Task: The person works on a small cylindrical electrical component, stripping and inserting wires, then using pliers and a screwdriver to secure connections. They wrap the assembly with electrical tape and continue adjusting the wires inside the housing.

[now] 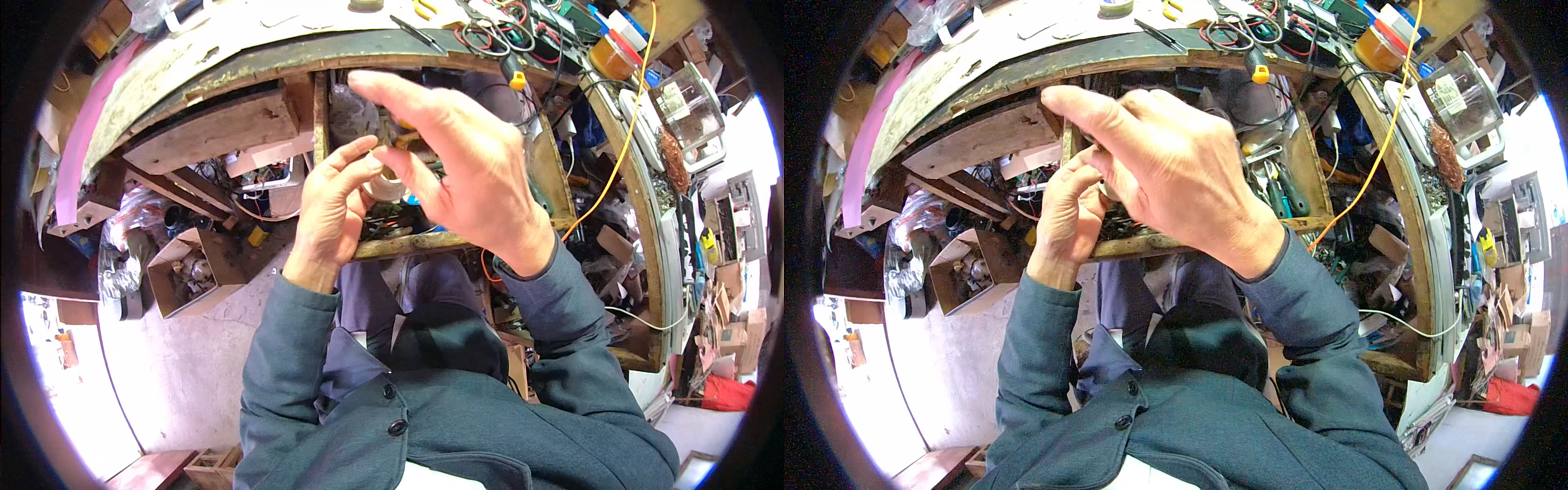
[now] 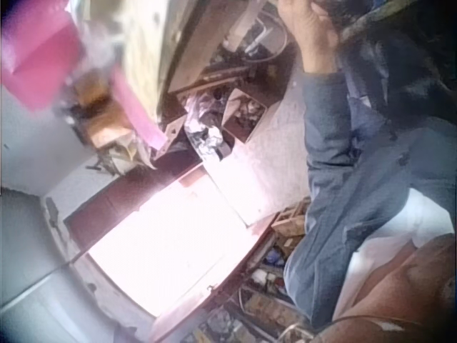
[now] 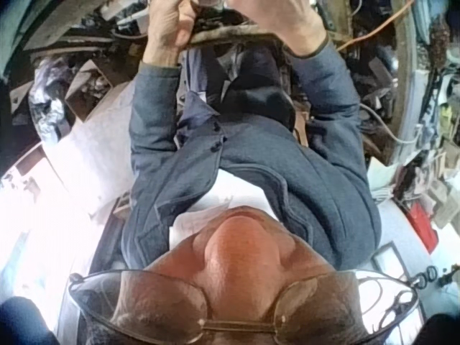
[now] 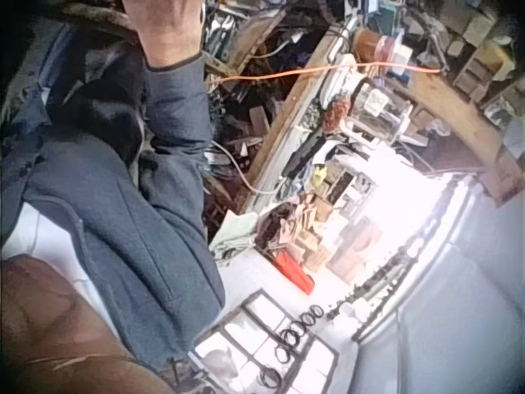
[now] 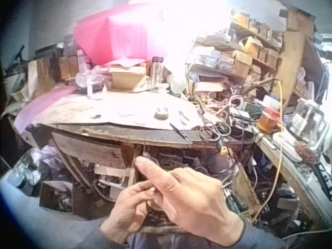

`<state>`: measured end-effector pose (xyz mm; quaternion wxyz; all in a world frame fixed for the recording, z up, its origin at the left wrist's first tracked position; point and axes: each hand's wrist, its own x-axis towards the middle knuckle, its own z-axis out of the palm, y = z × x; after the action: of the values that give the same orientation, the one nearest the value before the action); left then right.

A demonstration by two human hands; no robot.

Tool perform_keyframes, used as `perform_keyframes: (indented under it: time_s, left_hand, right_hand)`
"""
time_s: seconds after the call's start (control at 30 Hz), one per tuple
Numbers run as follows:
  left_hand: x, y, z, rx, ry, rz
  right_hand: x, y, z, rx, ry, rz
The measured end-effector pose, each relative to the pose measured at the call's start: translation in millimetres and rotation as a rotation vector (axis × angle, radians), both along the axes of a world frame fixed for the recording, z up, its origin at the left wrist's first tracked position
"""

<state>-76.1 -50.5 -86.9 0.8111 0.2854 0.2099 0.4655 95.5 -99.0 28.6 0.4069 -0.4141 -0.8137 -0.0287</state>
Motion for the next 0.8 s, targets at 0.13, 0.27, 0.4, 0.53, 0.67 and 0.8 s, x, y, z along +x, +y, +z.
perform_keyframes:
  time_s: [0.13, 0.27, 0.4, 0.53, 0.67, 0.8]
  left_hand:
    - [0, -1, 3, -0.008, -0.001, 0.014]
    - [-3, -2, 5, 0.006, -0.005, 0.013]
    - [0, -5, 4, 0.006, -0.018, 0.03]
    - [0, -5, 5, 0.028, 0.006, 0.017]
    - [3, -8, 19, 0.056, -0.016, 0.033]
    - [2, -7, 11, 0.059, 0.005, 0.043]
  right_hand:
    - [0, 2, -1, -0.008, 0.023, 0.007]
    - [-2, 0, 0, -0.009, -0.034, -0.003]
    - [0, -2, 2, -0.067, 0.016, 0.043]
    - [5, 0, 0, -0.106, 0.067, 0.108]
    - [8, 3, 3, -0.087, 0.108, 0.249]
    - [10, -4, 7, -0.187, 0.122, 0.217]
